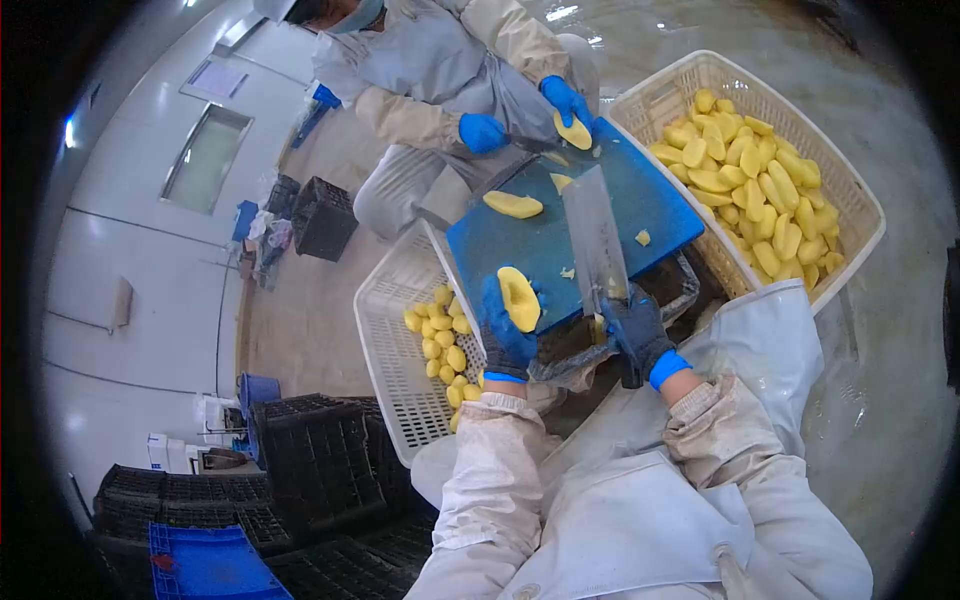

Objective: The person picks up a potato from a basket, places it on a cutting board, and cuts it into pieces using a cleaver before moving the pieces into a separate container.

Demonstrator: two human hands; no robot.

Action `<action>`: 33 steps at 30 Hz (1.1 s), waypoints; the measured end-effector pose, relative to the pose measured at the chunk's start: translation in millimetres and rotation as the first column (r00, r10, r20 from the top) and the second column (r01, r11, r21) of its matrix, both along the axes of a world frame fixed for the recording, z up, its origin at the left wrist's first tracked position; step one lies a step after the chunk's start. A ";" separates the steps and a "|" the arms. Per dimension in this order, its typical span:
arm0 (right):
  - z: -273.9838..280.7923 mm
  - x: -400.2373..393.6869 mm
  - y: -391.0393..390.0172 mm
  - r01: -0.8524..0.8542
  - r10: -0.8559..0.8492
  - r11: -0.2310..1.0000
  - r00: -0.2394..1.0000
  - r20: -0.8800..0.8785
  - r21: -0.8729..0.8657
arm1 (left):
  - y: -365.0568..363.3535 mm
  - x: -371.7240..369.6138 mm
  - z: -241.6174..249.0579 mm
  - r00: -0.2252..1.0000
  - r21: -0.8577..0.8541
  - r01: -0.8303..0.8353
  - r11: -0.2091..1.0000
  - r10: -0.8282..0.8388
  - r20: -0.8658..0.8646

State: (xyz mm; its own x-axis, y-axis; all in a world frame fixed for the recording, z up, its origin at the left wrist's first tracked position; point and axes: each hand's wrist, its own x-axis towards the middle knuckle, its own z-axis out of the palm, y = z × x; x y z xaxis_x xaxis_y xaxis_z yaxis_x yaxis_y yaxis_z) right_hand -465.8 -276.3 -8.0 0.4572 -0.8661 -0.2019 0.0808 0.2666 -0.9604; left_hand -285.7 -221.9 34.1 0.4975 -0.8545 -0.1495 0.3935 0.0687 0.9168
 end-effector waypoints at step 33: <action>-15.0 -3.6 10.0 0.072 -0.153 0.942 0.961 -0.231 -0.327 | 38.0 23.8 5.6 0.943 -0.321 0.020 0.947 -0.125 -0.310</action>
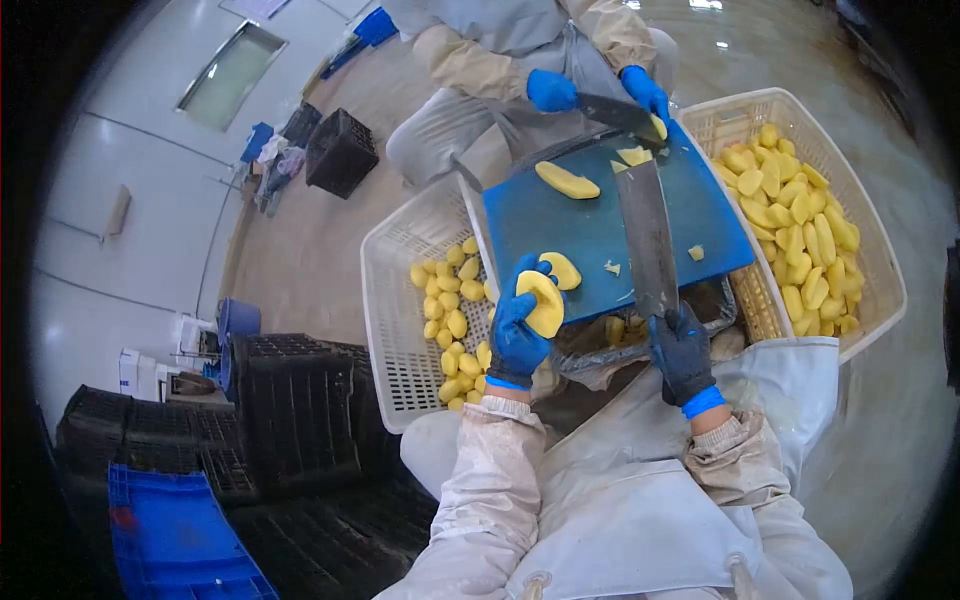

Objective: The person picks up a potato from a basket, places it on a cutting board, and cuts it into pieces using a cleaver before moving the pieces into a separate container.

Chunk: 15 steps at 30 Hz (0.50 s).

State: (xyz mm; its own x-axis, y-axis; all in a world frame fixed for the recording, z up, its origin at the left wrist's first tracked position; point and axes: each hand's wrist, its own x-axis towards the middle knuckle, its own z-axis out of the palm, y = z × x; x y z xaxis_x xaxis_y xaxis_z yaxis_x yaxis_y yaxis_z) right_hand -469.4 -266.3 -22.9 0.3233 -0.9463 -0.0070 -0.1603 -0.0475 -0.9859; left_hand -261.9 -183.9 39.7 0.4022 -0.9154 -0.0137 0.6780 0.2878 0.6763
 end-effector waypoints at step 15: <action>41.1 14.4 40.9 -0.459 0.489 0.866 0.858 -0.154 0.198 | 23.1 60.8 -54.5 0.119 0.315 -0.730 0.607 -0.341 0.933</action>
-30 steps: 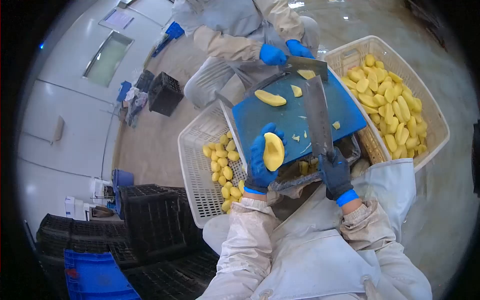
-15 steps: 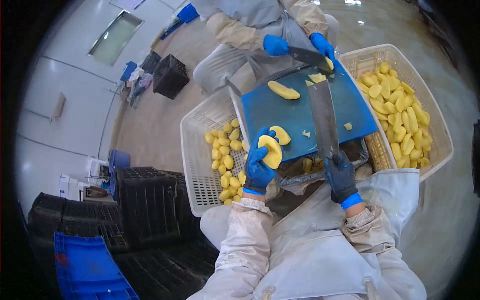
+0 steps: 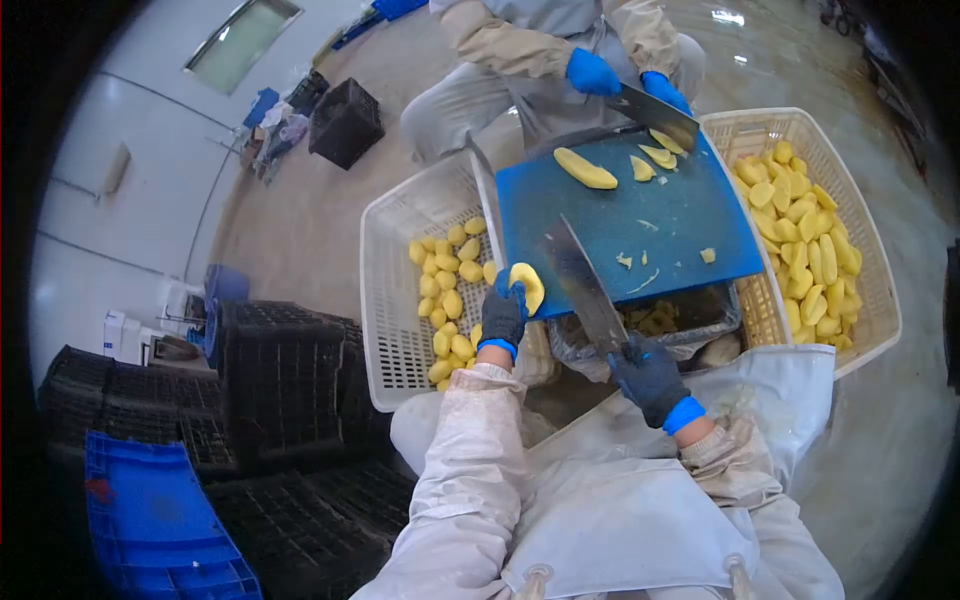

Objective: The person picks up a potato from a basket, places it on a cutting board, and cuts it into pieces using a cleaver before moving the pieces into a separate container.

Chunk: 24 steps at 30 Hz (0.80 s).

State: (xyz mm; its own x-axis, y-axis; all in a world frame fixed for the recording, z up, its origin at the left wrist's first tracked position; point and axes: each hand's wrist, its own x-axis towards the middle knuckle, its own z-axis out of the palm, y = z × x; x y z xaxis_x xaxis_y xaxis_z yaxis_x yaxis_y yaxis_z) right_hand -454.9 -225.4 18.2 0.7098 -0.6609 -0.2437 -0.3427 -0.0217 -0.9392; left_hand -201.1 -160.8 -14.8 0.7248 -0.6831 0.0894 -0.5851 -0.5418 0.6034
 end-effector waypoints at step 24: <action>26.4 24.6 25.1 -0.268 0.114 0.866 0.928 -0.355 -0.423 | -9.9 -1.7 -38.0 0.991 -0.089 -0.097 0.991 0.088 -0.105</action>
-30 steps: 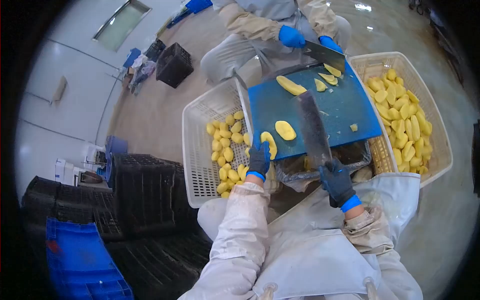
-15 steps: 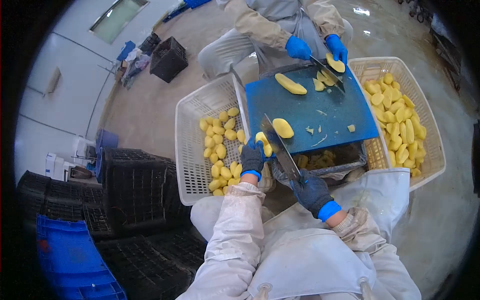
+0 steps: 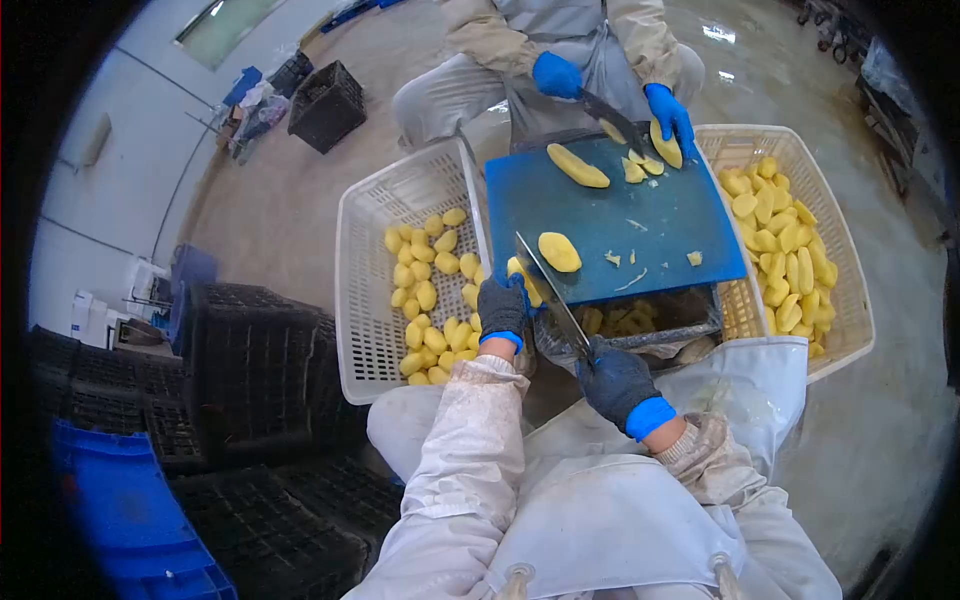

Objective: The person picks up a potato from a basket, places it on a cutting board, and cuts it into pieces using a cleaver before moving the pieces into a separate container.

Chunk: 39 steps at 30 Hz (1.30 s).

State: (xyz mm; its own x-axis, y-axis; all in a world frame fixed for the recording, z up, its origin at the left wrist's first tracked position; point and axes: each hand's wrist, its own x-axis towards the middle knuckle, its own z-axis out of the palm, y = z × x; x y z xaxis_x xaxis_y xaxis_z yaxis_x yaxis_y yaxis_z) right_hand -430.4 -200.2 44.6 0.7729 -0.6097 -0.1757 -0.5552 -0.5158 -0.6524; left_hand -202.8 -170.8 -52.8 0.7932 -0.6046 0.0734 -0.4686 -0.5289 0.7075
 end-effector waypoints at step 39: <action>-16.9 -68.6 -2.8 0.077 -0.485 0.450 0.858 0.171 0.890 | 42.5 -15.8 33.6 0.560 -0.522 -0.152 0.839 -0.362 -0.745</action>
